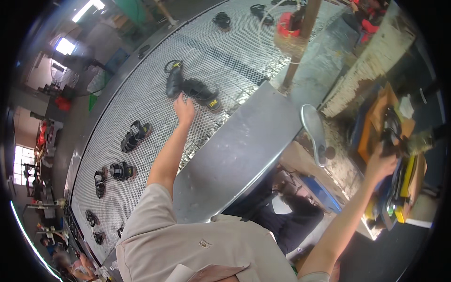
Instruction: The user is attaching soles to sandals in a factory setting.
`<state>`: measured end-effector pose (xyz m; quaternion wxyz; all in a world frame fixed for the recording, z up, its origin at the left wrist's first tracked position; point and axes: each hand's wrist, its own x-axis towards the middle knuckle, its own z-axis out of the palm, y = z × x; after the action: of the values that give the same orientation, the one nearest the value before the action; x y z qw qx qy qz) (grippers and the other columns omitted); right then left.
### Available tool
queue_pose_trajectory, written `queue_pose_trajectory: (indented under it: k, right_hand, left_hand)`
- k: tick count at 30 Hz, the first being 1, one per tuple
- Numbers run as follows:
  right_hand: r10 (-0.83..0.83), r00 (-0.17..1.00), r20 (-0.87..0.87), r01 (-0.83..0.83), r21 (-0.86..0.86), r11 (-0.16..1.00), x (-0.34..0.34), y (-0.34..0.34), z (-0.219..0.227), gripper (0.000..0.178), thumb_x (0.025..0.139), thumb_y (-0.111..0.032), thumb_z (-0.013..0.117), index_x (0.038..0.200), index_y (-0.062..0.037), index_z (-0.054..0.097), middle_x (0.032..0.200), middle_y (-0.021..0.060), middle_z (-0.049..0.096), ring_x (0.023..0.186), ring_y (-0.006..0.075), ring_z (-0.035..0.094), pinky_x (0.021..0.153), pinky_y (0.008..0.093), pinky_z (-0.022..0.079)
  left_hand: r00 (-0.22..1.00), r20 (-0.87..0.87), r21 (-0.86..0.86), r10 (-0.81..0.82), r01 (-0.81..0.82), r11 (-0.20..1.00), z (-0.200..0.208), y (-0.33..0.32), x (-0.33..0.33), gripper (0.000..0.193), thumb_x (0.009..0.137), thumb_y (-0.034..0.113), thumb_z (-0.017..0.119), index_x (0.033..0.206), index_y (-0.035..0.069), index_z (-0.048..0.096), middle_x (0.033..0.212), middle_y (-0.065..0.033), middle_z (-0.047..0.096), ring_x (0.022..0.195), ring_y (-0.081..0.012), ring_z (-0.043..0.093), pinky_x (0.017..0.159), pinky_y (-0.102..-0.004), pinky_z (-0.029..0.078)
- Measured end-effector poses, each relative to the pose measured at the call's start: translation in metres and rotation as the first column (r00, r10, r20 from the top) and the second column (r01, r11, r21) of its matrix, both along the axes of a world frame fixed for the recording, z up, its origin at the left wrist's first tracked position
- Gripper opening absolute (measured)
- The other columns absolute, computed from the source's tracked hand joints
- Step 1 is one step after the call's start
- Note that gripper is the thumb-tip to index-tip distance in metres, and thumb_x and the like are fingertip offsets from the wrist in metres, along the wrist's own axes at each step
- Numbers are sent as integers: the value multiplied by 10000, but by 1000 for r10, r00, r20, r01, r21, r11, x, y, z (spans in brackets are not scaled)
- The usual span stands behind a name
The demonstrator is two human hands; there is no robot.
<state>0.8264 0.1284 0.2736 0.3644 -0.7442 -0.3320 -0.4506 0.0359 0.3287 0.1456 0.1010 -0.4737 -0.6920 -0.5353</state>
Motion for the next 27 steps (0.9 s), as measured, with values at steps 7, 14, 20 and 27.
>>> queue_pose_trajectory:
  k: [7,14,20,27]
  right_hand:
    - [-126,989,-83,110,-174,979,-15,-26,15,880,965,-718,625,1428,31,636,1494,233,604,1453,435,476,1259,532,305]
    - [-125,965,-231,73,-223,972,-18,-56,23,904,1027,-732,478,1491,37,583,1597,205,520,1545,425,353,1310,506,239]
    - [-17,969,-245,-24,-165,986,-27,-24,23,827,1065,-670,446,1476,30,603,1578,217,539,1523,390,398,1324,489,212]
    - [33,976,-215,-72,-175,982,-29,-29,34,795,1061,-640,470,1458,32,618,1574,223,540,1520,369,407,1331,479,187]
  left_hand:
    - [920,390,-450,49,144,881,17,56,-28,875,833,533,659,1440,-91,572,1451,-346,602,1349,-490,588,1149,-494,456]
    - [615,626,-56,-479,649,759,42,77,0,624,891,361,678,1372,-36,652,1089,-232,770,810,-373,715,809,-437,583]
    - [952,-284,-537,110,-253,804,46,77,-122,848,935,379,648,1659,72,331,1653,-286,390,1441,-468,461,1202,-504,410]
    - [968,-147,-542,-204,93,835,51,60,-42,565,955,397,548,1273,-55,659,1263,-309,700,1208,-483,663,1080,-521,516]
